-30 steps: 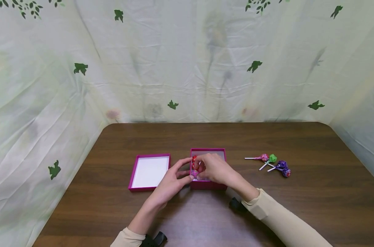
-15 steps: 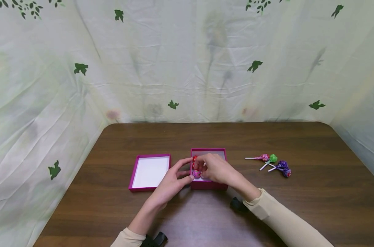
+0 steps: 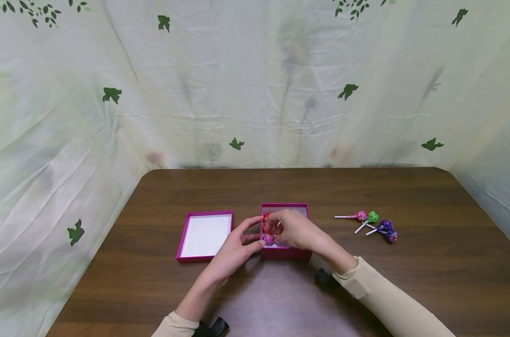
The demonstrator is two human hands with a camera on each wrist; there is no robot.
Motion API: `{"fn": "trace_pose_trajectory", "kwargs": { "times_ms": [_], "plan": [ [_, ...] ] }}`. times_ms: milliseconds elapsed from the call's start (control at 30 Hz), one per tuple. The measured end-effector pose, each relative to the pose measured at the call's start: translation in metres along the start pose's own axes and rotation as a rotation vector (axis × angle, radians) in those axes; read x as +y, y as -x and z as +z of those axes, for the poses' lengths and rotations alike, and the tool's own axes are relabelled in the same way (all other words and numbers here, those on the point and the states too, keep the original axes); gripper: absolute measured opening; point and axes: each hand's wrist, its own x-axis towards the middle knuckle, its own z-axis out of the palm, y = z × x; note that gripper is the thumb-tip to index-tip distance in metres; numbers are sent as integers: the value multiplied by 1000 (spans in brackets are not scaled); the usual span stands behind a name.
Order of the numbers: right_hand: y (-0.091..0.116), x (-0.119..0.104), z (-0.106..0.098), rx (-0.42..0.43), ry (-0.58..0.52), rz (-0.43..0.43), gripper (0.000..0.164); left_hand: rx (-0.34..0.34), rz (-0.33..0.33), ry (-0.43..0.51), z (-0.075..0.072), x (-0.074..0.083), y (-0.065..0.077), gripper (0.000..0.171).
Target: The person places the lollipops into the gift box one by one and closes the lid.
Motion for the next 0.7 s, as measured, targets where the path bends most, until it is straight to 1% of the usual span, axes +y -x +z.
{"fn": "trace_pose_trajectory", "kwargs": {
  "times_ms": [133, 300, 400, 700],
  "plan": [
    [0, 1, -1, -2, -6, -5, 22, 1, -2, 3, 0, 0, 0, 55],
    [0, 3, -5, -5, -85, -19, 19, 4, -2, 5, 1, 0, -1, 54],
    [1, 3, -8, 12, -142, -21, 19, 5, -7, 6, 1, 0, -1, 54],
    [13, 2, -23, 80, -222, -41, 15, 3, -31, 8, 0, 2, 1, 55]
  ]
}}
